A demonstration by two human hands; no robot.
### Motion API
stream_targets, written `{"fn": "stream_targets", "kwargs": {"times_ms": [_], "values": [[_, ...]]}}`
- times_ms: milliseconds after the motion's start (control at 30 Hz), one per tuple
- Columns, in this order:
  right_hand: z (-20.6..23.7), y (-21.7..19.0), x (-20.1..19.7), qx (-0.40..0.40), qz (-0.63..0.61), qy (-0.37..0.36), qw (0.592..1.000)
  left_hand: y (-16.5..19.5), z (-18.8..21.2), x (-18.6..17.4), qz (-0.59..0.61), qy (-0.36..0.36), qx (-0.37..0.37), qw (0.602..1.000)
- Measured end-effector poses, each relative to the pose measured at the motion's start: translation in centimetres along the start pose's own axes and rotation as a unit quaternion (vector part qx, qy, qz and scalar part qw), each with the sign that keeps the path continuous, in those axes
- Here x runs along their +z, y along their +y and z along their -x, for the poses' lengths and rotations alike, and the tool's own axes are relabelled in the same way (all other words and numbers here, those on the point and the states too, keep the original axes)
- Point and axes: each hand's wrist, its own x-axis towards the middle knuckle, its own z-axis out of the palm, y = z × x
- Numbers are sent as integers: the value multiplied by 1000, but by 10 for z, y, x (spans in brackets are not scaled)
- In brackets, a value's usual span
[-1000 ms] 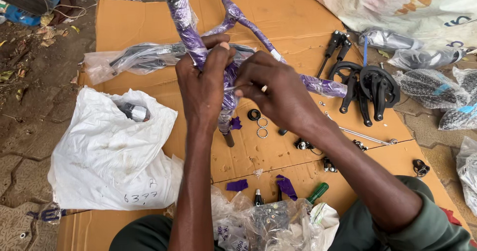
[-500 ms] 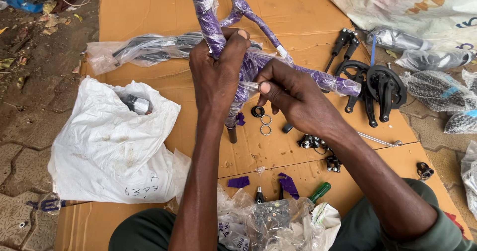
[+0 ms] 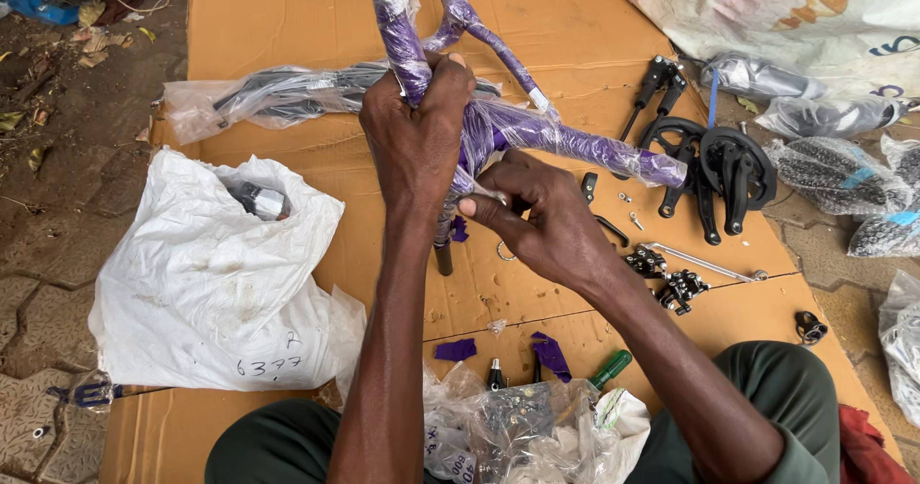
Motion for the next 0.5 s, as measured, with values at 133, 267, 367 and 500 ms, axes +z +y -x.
{"fn": "stream_targets", "kwargs": {"times_ms": [133, 267, 367, 500], "values": [[6, 8, -2, -42, -42, -37, 998, -5, -3, 4, -73, 33, 2, 997], [27, 13, -1, -62, 19, -13, 998, -9, -14, 10, -110, 49, 20, 993], [58, 10, 6, -37, 3, 4, 999, -9, -24, 13, -117, 51, -1, 992], [105, -4, 15, -24, -79, 22, 996, -9, -27, 15, -125, 68, -26, 989]]}}
